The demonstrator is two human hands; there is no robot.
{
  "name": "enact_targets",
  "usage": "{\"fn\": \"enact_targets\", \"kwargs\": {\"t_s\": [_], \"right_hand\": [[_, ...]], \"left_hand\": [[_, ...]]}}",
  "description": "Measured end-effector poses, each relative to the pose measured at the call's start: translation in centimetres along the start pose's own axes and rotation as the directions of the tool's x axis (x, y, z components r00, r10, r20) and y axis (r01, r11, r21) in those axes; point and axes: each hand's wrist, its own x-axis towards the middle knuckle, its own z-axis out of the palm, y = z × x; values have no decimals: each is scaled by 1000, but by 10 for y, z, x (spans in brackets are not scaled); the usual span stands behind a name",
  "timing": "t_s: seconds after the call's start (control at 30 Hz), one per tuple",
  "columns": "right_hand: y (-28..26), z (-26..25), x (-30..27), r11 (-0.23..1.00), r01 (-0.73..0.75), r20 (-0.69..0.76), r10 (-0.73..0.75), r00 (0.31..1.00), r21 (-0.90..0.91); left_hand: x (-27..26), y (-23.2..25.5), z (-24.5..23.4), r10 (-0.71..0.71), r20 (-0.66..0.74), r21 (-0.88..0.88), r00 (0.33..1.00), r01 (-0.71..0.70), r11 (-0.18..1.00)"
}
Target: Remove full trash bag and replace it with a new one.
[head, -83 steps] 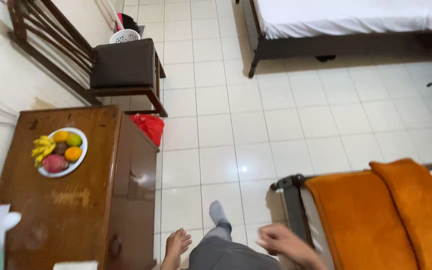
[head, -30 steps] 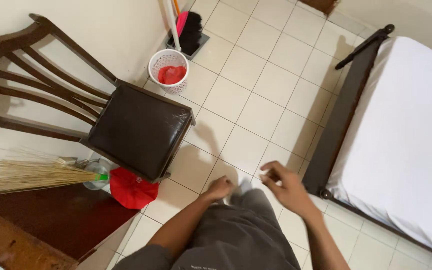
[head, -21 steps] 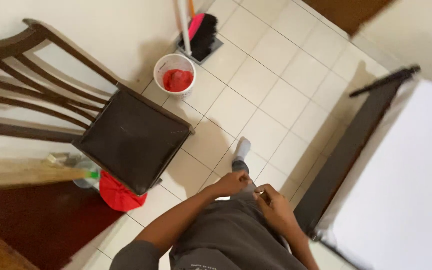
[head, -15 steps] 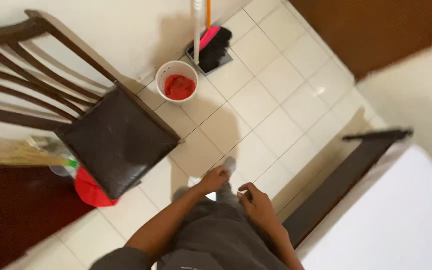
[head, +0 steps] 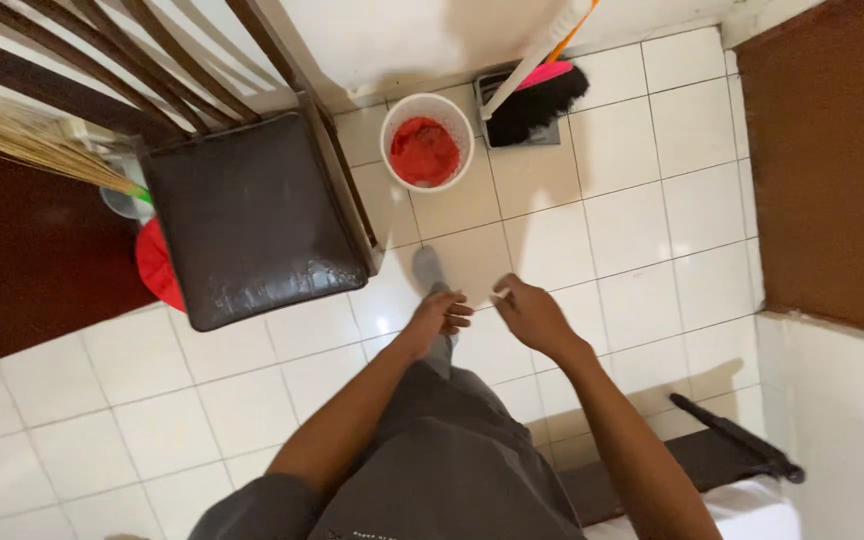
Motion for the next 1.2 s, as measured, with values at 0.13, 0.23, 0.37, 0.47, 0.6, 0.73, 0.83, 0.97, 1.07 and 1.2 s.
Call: {"fn": "enact_targets", "kwargs": {"t_s": [0.13,0.23,0.37,0.47,0.6,0.73,0.83,0.97,1.07,1.2], "right_hand": [[-17,-11,85,989,60,168,-37,985,-135],[-19,-11,126,945,244,277,-180,944,-216],[5,4,195,942,227,415,-109,903,-246],[43,19,249,907,279,439,-122,890,-316],[78,42,331,882,345,485,-159,860,-322],[98,60,418,918,245,404,-106,909,-312],[105,71,465,971,179,276,-131,952,-156],[125,86,506,975,216,219,-221,950,46],[142,95,538,977,214,245,-211,946,15],[177,118,589,878,479,146,-474,869,-6]], "left_hand": [[55,42,-15,2,-80,44,997,2,999],[75,93,-13,62,-68,-24,996,-64,998],[97,143,-26,92,-79,173,993,-78,982],[140,156,-77,207,123,403,971,-240,883],[262,161,-211,81,445,884,892,-452,120],[230,276,-180,-25,-265,377,964,128,917],[294,246,-180,289,-366,-401,885,-430,809],[406,166,-206,386,-677,48,627,-485,873],[463,111,-231,825,-509,802,247,-211,558],[467,108,-217,773,-512,830,376,-14,557]]}}
